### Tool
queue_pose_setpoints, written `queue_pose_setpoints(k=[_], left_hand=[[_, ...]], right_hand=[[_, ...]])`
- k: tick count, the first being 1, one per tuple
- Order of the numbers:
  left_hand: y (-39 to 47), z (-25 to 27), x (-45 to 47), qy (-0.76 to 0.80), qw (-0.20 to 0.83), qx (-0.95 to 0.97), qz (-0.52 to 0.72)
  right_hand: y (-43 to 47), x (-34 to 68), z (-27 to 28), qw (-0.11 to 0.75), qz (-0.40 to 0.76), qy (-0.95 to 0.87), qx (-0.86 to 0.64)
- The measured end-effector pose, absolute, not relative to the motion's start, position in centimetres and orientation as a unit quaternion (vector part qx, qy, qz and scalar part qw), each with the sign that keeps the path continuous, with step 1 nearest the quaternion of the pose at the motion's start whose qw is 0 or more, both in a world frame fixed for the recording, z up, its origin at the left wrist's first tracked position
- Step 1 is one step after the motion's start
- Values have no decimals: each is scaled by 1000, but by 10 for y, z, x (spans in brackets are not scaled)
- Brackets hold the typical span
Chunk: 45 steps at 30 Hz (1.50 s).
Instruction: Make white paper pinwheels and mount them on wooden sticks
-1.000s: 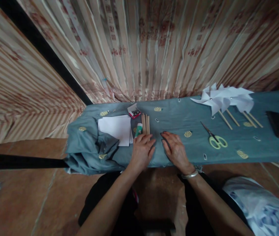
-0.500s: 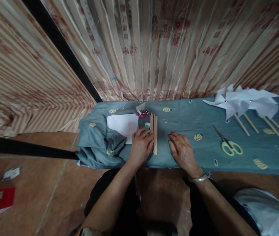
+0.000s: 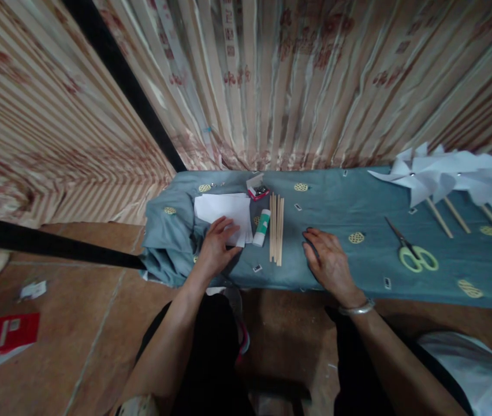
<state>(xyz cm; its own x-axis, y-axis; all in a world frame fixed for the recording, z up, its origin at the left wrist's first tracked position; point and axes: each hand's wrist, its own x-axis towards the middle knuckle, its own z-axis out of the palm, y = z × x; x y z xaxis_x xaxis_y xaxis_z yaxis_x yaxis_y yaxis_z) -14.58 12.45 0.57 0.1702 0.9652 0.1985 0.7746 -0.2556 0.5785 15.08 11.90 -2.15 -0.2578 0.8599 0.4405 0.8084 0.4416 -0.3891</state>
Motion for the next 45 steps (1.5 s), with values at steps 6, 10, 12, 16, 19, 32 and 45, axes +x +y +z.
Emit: queue_pose_setpoints(k=[6,10,12,16,19,32,45], left_hand=[[123,9,-146,587,204,735,271],[122,12,-148,587,224,725,282],[122,13,-149,585,228,723,288],[121,13,-148,589,204,728,286],[120,14,-144,614,158,726,265],[124,16,-143,660,97,697,263],[123,25,-142,656,98,697,272]], right_hand=[[118,151,-21,307,41,-792,-526],[119,151,-22,308,30,-793,-525],[119,150,-22,303,27,-795,-525],[120,149,-20,290,29,-794,-534],[119,149,-19,287,33,-793,-536],[120,150,-23,308,7,-799,-516],[120,149,-23,308,4,-799,-516]])
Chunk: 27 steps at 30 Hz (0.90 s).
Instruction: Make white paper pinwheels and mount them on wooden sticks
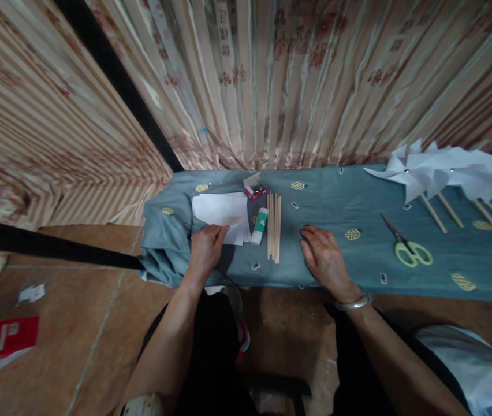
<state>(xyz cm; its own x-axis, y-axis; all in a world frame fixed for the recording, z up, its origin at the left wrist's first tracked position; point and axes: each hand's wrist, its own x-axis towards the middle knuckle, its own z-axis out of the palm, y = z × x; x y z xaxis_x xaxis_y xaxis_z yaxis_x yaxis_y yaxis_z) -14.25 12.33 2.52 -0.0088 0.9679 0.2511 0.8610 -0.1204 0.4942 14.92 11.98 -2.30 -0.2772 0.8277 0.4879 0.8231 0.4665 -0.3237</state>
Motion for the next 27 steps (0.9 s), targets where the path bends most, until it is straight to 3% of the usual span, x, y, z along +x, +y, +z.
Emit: queue_pose_setpoints(k=[6,16,27], left_hand=[[123,22,-145,652,125,689,292],[126,26,-139,635,143,615,444],[119,70,-101,556,106,618,545]], right_hand=[[120,149,-22,308,1,-802,-512],[121,150,-24,313,5,-800,-512],[117,156,-12,349,70,-775,-522]])
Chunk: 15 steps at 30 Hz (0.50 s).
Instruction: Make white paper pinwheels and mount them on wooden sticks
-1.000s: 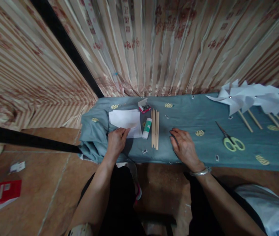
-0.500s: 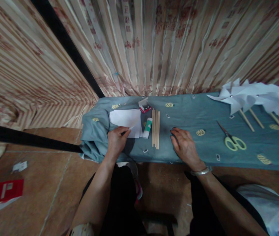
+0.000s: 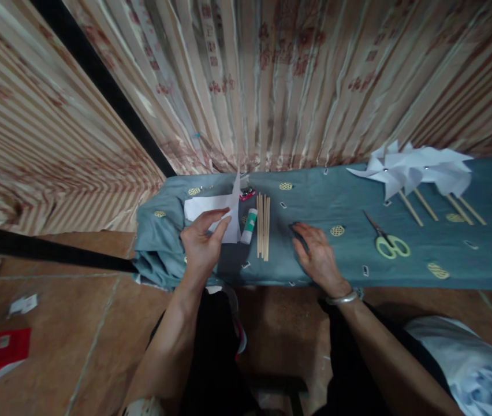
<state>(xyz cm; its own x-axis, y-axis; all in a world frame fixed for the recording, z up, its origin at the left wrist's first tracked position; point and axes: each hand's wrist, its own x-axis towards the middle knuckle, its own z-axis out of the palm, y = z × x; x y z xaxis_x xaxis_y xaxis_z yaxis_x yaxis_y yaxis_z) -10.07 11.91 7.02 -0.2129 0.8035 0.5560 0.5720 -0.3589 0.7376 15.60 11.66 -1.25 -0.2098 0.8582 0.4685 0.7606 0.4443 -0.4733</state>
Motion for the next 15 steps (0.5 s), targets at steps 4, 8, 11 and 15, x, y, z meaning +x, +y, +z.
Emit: queue_pose_setpoints(k=[4,8,11,15], left_hand=[[113,75,-65,480,119,705,508],[110,52,-24,396,157,779,461],[109,30,3,356,159,820,419],[107,11,26,350,156,850,361]], right_hand=[[112,170,-2,369,65,-750,-545],[108,195,2,377,42,-718,-583],[106,215,2,375,15,-700,-608],[97,235,5,325,-25,-714,-619]])
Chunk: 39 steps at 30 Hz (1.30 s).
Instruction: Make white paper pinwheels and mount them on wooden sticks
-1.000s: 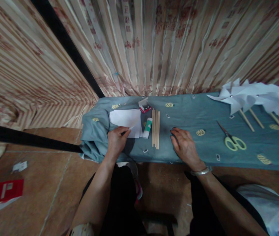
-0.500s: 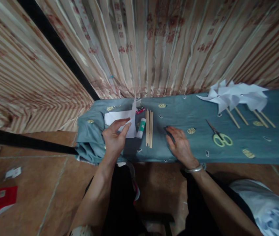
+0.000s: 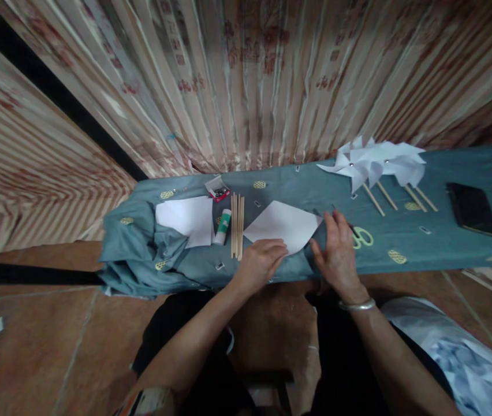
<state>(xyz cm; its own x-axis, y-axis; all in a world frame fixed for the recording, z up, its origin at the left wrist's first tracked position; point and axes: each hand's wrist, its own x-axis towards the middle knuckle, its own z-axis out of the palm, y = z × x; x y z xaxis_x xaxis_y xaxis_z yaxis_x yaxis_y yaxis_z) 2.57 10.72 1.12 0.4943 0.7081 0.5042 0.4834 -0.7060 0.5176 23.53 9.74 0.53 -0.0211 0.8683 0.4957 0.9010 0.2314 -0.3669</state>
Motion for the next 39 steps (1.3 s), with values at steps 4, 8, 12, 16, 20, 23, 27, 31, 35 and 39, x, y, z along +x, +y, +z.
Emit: queue_pose_setpoints(k=[4,8,12,16,20,23,27,31,35,39], left_hand=[[108,6,37,361,162,860,321],[110,6,48,367,168,863,305],[110,5,54,360,196,857,313],[117,1,46,357,199,857,315],[126,-4,32,379,167,867,278],[126,-7,27,378,144,873,273],[120,-3,28,371,122,879,273],[116,2,30,377,123,885,245],[115,2,30,382,133,881,246],[116,1,30,393,178,859,274]], right_hand=[[87,241,10,284,-45,-741,-607],[80,237,10,281,2,-786,-550],[79,237,5,300,55,-788,-534],[80,248,-2,313,76,-774,-545],[81,256,-7,319,104,-766,-548],[83,258,-6,327,139,-755,-552],[86,256,1,339,157,-739,-560],[85,253,5,343,138,-744,-556],[85,253,5,349,146,-739,-557],[90,259,6,381,194,-701,-570]])
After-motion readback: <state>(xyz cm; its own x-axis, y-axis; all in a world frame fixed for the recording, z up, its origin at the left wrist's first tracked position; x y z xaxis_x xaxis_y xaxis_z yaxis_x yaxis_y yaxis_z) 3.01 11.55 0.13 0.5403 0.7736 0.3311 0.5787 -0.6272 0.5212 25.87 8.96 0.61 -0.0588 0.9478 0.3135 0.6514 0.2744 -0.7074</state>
